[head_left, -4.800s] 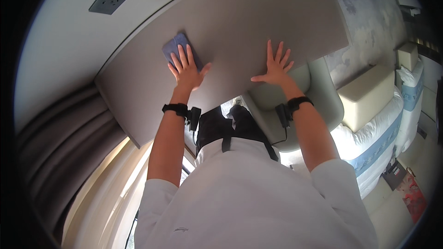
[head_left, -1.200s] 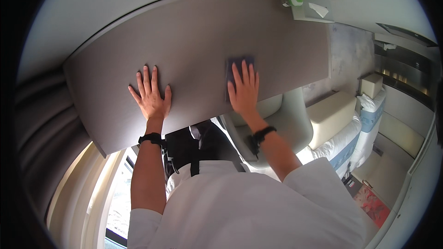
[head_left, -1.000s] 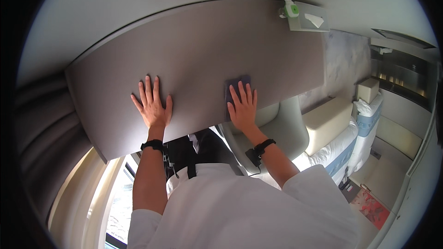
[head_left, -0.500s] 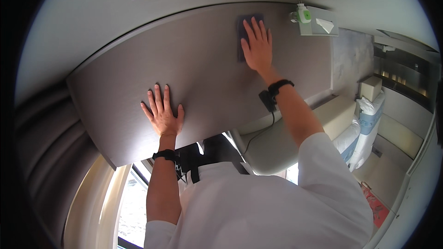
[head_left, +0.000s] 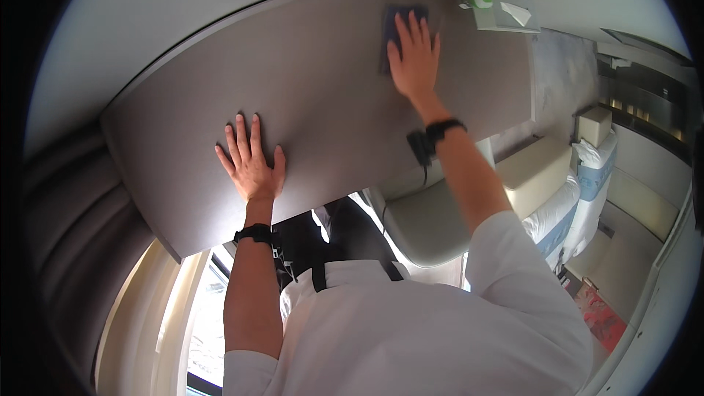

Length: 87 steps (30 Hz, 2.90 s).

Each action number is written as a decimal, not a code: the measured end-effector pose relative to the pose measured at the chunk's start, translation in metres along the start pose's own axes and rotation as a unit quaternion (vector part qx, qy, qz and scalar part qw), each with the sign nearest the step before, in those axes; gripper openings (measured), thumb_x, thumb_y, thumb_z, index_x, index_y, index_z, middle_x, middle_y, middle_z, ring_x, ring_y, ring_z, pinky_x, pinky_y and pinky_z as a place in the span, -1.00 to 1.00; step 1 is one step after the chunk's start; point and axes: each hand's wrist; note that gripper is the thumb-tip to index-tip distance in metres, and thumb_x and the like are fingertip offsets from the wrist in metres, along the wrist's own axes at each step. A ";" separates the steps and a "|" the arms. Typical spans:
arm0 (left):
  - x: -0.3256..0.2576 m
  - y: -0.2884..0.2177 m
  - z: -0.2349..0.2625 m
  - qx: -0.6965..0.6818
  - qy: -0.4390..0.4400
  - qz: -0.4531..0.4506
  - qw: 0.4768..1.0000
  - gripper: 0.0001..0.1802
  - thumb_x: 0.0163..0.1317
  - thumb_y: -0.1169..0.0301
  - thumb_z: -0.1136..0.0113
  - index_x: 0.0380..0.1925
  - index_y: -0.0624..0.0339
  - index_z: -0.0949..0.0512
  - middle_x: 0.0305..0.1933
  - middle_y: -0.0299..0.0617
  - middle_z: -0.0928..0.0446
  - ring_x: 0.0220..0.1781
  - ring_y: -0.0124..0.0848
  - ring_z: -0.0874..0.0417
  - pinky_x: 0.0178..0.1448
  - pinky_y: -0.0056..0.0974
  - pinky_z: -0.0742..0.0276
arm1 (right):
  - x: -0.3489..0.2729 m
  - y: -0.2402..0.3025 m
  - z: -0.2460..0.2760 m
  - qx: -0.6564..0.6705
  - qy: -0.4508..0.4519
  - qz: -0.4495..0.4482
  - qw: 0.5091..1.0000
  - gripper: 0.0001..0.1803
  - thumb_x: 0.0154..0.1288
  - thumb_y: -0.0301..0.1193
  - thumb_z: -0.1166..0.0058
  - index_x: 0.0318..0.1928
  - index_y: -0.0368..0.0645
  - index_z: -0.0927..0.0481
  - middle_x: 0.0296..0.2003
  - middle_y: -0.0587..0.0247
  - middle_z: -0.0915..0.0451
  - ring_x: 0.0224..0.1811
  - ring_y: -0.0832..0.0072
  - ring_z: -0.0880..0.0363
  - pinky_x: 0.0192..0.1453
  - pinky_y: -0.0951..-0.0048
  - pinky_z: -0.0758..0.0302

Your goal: The person uses a cloth to wipe various surfaces in a hotel room, including a window pane and frame, a nightstand, and a desk.

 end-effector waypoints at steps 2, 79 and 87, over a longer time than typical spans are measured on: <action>-0.002 0.001 0.001 0.002 -0.004 0.008 1.000 -0.13 0.21 0.02 -0.09 0.52 -0.30 0.00 0.62 -0.37 0.12 0.64 -0.26 0.17 0.62 0.12 0.44 | -0.051 0.006 0.019 0.016 0.027 -0.005 1.000 -0.38 0.41 -0.11 0.15 0.44 0.09 -0.26 0.45 0.12 -0.20 0.50 0.05 -0.08 0.53 -0.16 0.12; -0.009 0.017 -0.008 -0.002 -0.036 0.003 0.999 -0.03 0.00 0.18 -0.22 0.49 -0.15 -0.09 0.62 -0.27 0.08 0.64 -0.22 0.14 0.63 0.05 0.42 | 0.003 -0.074 0.005 0.053 0.011 -0.013 0.998 -0.41 0.45 -0.04 0.16 0.42 0.13 -0.28 0.46 0.15 -0.17 0.52 0.09 -0.06 0.54 0.02 0.00; -0.009 0.013 -0.002 0.013 -0.004 0.017 1.000 -0.02 0.01 0.14 -0.22 0.49 -0.15 -0.08 0.62 -0.27 0.09 0.64 -0.21 0.14 0.63 0.06 0.42 | -0.052 -0.100 0.033 0.033 0.058 -0.013 0.998 -0.41 0.45 -0.06 0.15 0.42 0.09 -0.28 0.47 0.11 -0.15 0.52 -0.03 -0.02 0.53 -0.05 0.00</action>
Point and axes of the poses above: each hand's wrist, its own x-axis towards the middle knuckle, its own z-axis out of the back of the hand, y = z × x
